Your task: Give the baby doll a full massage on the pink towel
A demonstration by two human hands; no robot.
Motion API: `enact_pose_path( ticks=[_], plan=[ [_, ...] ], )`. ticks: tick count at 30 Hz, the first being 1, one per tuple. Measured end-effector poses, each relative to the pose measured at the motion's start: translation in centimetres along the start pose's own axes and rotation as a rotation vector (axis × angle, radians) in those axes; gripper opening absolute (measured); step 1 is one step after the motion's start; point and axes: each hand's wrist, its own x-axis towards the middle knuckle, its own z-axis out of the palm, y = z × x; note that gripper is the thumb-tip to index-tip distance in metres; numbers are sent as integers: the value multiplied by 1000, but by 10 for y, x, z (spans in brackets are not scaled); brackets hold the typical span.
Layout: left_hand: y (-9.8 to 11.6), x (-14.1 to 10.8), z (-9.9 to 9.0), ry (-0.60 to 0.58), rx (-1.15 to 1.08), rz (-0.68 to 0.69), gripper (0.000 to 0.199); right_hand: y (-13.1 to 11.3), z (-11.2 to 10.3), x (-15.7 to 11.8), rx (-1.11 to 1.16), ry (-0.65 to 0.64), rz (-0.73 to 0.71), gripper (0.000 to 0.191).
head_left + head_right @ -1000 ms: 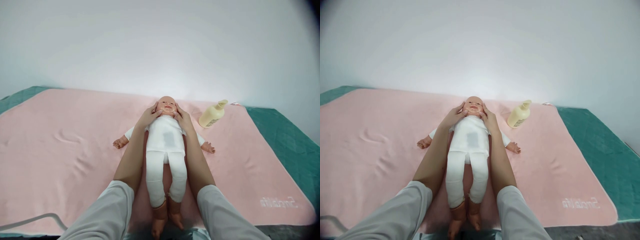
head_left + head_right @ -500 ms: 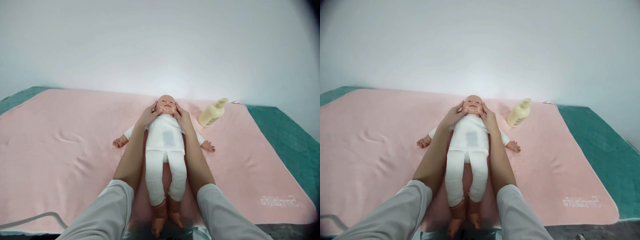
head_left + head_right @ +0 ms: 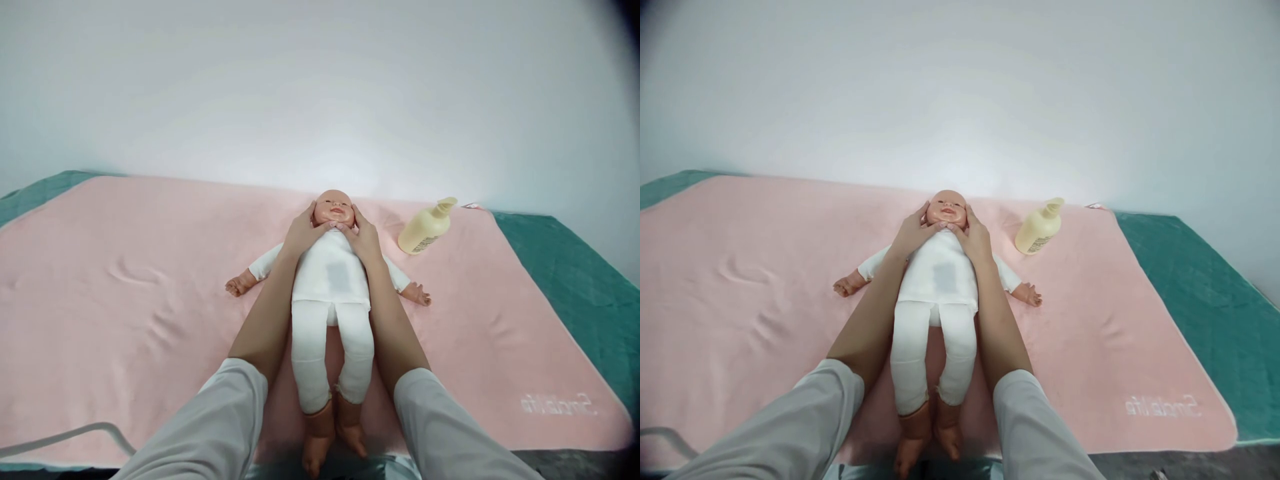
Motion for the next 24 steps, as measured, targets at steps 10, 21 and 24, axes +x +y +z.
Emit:
enact_pose_path(
  ticks=[10, 21, 24],
  plan=[
    [1, -1, 2, 17, -4, 13, 101, 2, 1, 1, 8, 9, -2, 84],
    [-1, 1, -8, -62, 52, 63, 88, 11, -6, 3, 55, -50, -43, 74],
    [-2, 1, -10, -87, 42, 81, 86, 10, -8, 2, 57, -72, -52, 68]
  ],
)
